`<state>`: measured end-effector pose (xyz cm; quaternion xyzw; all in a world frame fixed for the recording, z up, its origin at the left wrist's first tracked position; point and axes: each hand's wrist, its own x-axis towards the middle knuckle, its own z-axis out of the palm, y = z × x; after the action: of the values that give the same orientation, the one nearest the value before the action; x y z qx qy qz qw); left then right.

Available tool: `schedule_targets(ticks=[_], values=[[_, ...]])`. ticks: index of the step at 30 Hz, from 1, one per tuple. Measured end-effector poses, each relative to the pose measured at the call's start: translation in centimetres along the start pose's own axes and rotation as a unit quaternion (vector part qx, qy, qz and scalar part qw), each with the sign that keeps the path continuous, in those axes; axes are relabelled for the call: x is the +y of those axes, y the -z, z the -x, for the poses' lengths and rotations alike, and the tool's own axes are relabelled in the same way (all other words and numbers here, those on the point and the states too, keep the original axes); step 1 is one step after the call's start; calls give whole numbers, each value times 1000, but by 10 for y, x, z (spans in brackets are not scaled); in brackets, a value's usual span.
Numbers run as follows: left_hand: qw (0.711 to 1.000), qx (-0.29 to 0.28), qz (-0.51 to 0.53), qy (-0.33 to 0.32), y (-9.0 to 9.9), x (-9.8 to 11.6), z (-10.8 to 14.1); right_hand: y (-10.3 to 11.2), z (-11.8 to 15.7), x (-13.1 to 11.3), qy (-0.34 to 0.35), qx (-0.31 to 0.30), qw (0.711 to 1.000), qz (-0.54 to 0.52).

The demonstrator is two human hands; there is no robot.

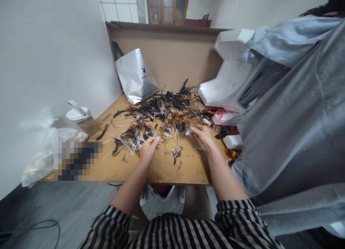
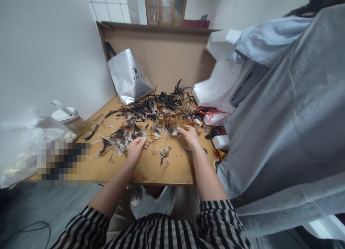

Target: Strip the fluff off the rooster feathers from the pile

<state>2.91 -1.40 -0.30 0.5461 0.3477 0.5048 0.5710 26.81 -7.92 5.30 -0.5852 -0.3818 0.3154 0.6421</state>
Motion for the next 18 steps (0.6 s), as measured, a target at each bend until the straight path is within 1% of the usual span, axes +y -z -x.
schedule_targets(ticks=[3,4,6,8,10,13,15,18], values=[[1000,9,8,-5,1,-2,-1,43,-14,-3,1,86,995,42],[1000,12,12,-7,1,-2,-1,52,-17,-1,0,106,993,59],[1000,18,19,-11,1,-3,-1,63,-22,6,-11,117,988,103],[999,23,26,-10,1,-3,0,65,-26,15,-28,112,983,141],[999,27,35,-6,2,-3,-1,62,-30,24,-41,98,979,176],[998,42,53,8,4,-2,-2,57,-36,36,-25,70,967,243],[996,58,70,17,4,-2,-4,56,-39,41,-5,67,944,322],[991,79,103,21,4,-1,-5,57,-39,43,-6,95,894,437]])
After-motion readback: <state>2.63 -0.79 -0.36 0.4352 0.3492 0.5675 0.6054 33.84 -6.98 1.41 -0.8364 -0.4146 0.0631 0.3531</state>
